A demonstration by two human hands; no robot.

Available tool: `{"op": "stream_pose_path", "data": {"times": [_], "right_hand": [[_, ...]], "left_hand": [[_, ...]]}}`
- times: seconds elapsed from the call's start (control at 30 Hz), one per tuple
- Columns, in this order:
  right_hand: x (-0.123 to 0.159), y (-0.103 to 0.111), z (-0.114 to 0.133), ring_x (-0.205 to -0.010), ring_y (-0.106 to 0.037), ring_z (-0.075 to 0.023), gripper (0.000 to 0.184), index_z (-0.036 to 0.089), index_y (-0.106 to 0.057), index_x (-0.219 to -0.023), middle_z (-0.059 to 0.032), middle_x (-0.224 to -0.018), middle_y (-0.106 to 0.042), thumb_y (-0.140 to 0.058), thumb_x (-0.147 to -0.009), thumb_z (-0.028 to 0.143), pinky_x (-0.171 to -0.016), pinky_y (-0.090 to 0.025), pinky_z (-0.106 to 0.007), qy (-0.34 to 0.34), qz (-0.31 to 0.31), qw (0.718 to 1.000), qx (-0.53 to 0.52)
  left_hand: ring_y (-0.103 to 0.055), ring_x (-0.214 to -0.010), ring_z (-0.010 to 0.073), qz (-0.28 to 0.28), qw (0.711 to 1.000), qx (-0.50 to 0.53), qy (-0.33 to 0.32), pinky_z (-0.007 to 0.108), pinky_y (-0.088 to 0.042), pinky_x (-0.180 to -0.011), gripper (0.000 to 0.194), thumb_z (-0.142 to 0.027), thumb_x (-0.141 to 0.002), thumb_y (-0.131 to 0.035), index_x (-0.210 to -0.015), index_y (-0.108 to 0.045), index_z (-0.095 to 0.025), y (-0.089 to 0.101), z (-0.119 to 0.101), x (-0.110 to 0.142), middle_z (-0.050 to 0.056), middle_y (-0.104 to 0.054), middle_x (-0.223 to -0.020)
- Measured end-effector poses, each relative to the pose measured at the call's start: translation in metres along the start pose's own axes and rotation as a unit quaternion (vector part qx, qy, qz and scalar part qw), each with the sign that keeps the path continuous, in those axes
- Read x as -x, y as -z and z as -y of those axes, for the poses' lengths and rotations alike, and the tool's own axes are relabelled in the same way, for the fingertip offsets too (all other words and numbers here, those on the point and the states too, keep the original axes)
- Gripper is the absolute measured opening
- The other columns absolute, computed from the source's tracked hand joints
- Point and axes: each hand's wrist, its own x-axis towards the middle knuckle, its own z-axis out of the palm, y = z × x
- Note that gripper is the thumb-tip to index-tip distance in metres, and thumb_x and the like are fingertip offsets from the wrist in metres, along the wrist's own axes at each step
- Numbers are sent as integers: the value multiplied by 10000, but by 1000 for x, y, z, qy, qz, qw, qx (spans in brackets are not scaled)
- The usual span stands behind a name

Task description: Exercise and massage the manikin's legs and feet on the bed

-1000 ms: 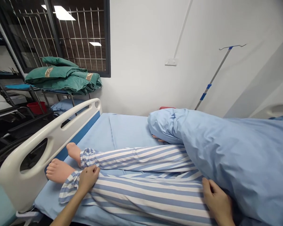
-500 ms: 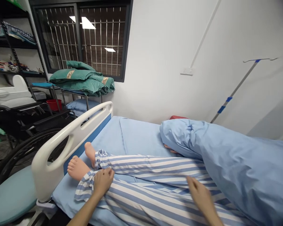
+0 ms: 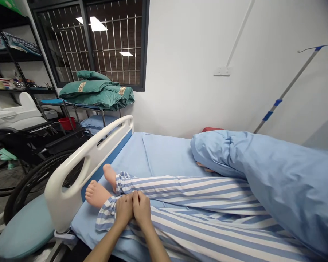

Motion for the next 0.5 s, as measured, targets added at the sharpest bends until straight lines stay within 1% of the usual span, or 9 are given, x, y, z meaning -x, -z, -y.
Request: {"op": "stream_pose_path", "data": {"times": [0.1, 0.17, 0.23, 0.3, 0.37, 0.43, 0.47, 0.5], "right_hand": [[-3, 4, 1, -513, -492, -144, 397, 197, -480, -577, -16, -540, -568, -316, -911, 335, -514, -227, -263, 6, -17, 1000, -16], [-2, 2, 5, -504, -491, -151, 398, 201, -492, -576, -18, -533, -571, -330, -908, 348, -509, -217, -272, 2, -40, 999, -11], [-1, -1, 7, -507, -498, -159, 411, 204, -512, -586, -25, -545, -585, -323, -913, 364, -509, -220, -276, -6, -54, 998, -15], [0, -1, 8, -522, -510, -163, 436, 203, -534, -604, -36, -575, -604, -295, -925, 377, -515, -243, -274, -13, -57, 998, -37], [-1, 1, 7, -533, -519, -164, 461, 200, -550, -615, -46, -598, -619, -271, -931, 387, -521, -269, -270, -21, -60, 996, -64], [-2, 4, 6, -544, -527, -166, 472, 197, -558, -618, -52, -611, -629, -268, -931, 398, -525, -293, -266, -32, -70, 993, -89], [-3, 4, 6, -551, -532, -167, 470, 195, -562, -622, -54, -617, -633, -272, -930, 400, -528, -304, -263, -37, -75, 992, -99], [-3, 5, 5, -559, -538, -167, 464, 193, -567, -630, -55, -622, -637, -279, -929, 401, -532, -312, -261, -43, -80, 990, -107]], "left_hand": [[-617, -826, 205, 4, 999, 33, -11, 282, -388, -694, 307, -233, -869, -369, -1001, -646, -229, 0, 2, -2, 71, -691, -897], [-606, -760, 186, 5, 997, 77, 1, 268, -375, -665, 282, -238, -856, -378, -894, -655, -204, 4, 2, -6, 65, -688, -833], [-565, -660, 154, -18, 990, 139, 5, 249, -358, -626, 284, -270, -850, -381, -720, -615, -175, 11, -2, -10, 42, -653, -698], [-501, -576, 128, -63, 973, 223, 5, 234, -344, -583, 348, -338, -854, -367, -589, -519, -172, 18, -9, -14, 8, -567, -566], [-456, -537, 117, -97, 943, 318, 11, 224, -342, -545, 402, -417, -854, -343, -543, -444, -182, 21, -18, -16, -13, -496, -509], [-457, -535, 121, -101, 918, 382, 17, 223, -357, -538, 423, -459, -845, -326, -540, -435, -187, 16, -23, -16, -11, -499, -509], [-472, -546, 126, -98, 916, 389, 17, 227, -370, -553, 419, -463, -836, -330, -550, -456, -185, 11, -24, -15, -4, -522, -525], [-491, -561, 132, -95, 919, 382, 14, 232, -382, -574, 408, -460, -827, -339, -567, -486, -183, 6, -23, -15, 6, -551, -547]]}}
